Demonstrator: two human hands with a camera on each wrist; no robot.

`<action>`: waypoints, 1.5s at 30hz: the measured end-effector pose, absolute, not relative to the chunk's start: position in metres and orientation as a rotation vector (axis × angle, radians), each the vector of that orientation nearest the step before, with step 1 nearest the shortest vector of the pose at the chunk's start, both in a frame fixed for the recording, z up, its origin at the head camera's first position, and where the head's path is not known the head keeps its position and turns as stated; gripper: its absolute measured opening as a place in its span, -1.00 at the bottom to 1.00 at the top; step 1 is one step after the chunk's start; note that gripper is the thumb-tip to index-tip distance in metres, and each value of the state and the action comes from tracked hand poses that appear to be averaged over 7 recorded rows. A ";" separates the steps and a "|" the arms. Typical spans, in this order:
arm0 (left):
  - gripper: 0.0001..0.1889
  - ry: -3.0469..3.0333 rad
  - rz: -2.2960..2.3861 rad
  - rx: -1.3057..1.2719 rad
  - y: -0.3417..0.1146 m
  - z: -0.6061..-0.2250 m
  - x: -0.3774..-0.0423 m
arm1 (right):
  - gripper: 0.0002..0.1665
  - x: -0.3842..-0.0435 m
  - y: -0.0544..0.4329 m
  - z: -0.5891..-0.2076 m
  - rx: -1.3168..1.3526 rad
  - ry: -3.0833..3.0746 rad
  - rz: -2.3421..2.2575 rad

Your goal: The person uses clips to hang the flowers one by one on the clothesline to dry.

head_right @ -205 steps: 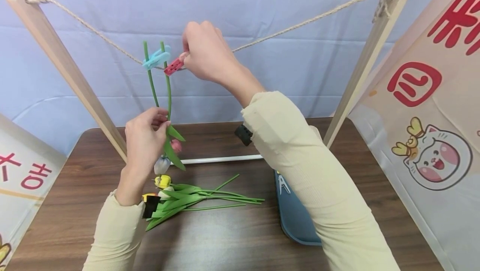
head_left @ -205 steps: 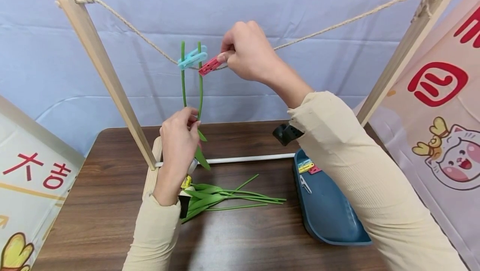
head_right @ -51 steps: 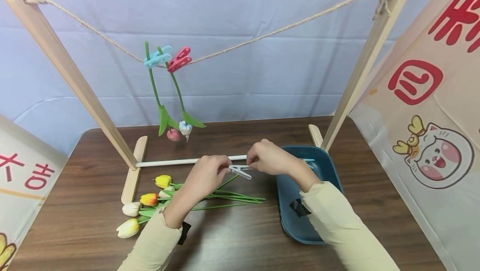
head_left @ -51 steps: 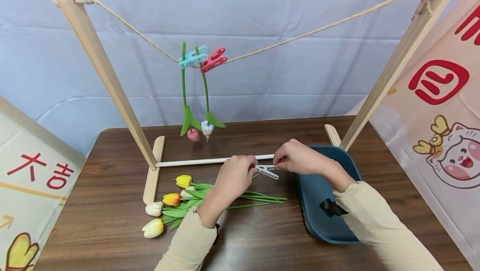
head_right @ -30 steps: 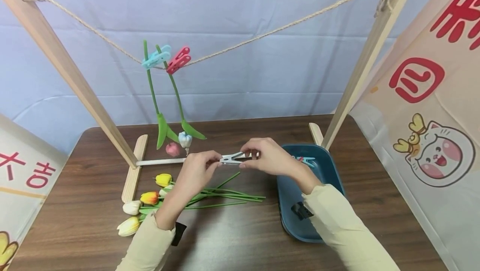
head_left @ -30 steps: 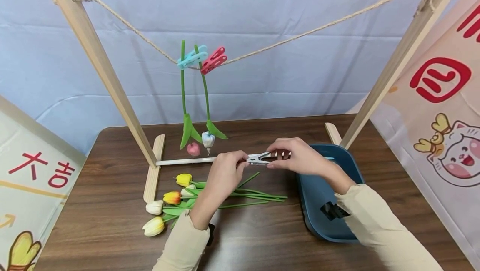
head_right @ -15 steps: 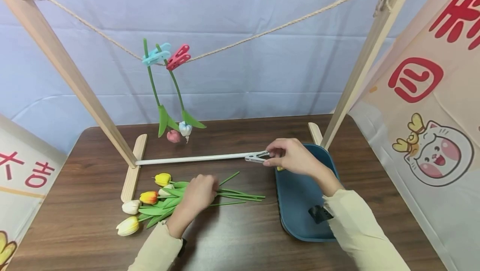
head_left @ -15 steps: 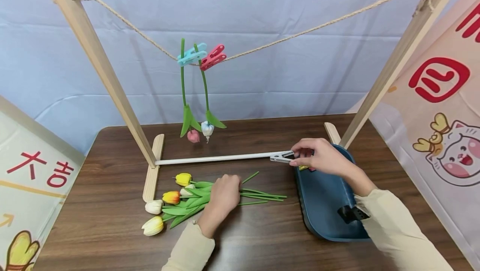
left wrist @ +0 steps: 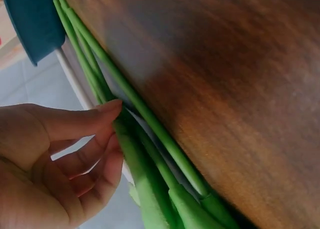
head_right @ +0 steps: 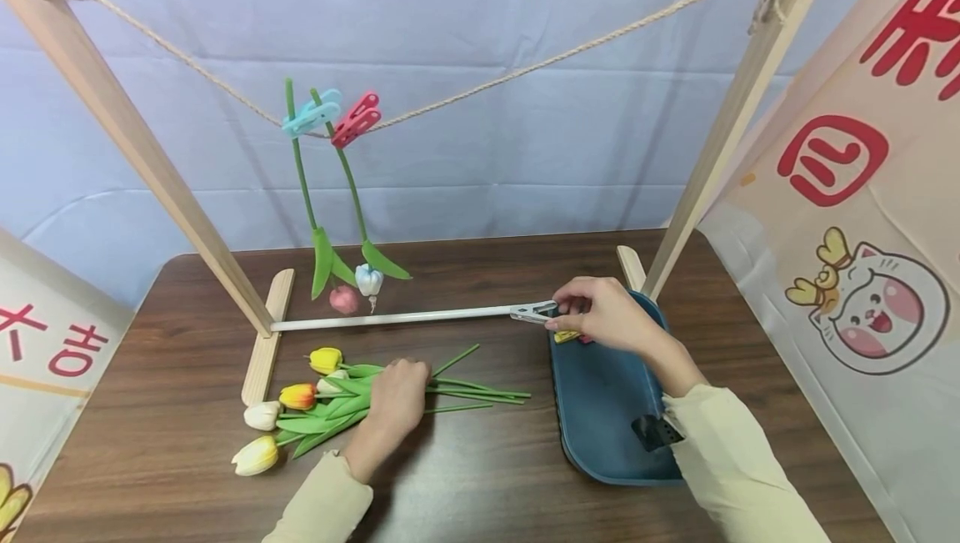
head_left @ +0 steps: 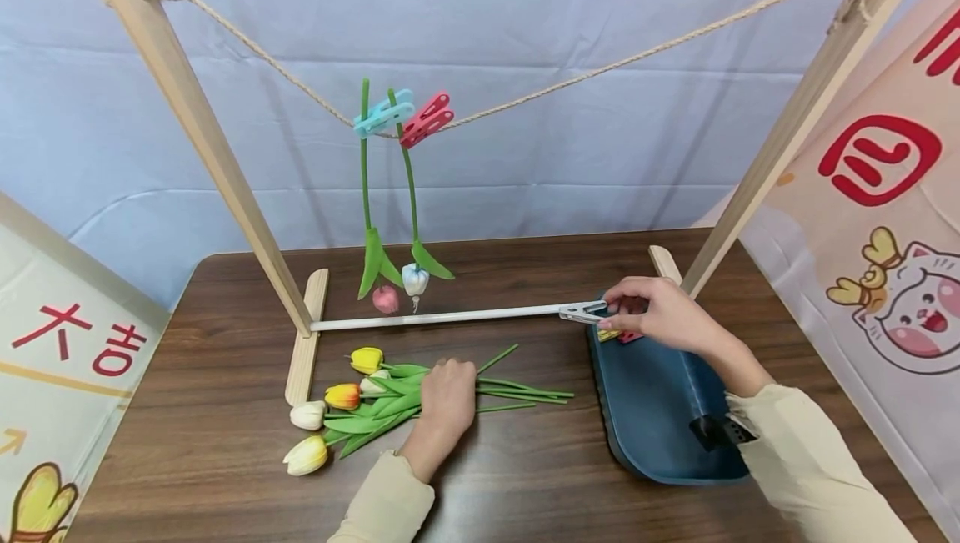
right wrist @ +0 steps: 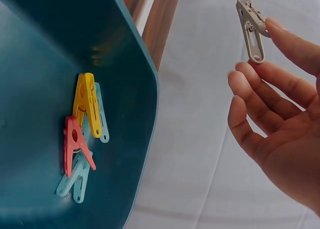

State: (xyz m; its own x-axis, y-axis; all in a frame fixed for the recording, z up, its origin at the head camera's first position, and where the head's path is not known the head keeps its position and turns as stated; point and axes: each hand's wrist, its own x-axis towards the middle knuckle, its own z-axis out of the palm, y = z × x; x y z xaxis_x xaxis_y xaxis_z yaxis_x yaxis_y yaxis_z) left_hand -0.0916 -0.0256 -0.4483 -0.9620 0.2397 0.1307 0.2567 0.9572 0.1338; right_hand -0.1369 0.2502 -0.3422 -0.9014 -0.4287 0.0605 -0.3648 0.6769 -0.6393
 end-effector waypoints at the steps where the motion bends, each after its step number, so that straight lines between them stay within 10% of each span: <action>1: -0.86 -2.992 -0.225 -0.383 -0.026 -0.449 -0.092 | -0.68 -0.137 0.251 -0.342 -0.656 2.774 -1.045; 45: -0.93 -2.385 -0.850 -0.471 -0.043 -0.318 -0.136 | -0.72 -0.143 0.258 -0.318 -0.717 2.952 -0.978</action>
State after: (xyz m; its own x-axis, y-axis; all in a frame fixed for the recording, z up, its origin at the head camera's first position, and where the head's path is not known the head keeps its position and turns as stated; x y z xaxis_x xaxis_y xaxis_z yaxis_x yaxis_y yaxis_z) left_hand -0.1356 -0.0432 -0.3181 -0.7822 0.1352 0.6082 0.4895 0.7373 0.4656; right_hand -0.1426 0.2579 -0.3179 -0.8979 -0.4000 0.1838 -0.4306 0.7114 -0.5554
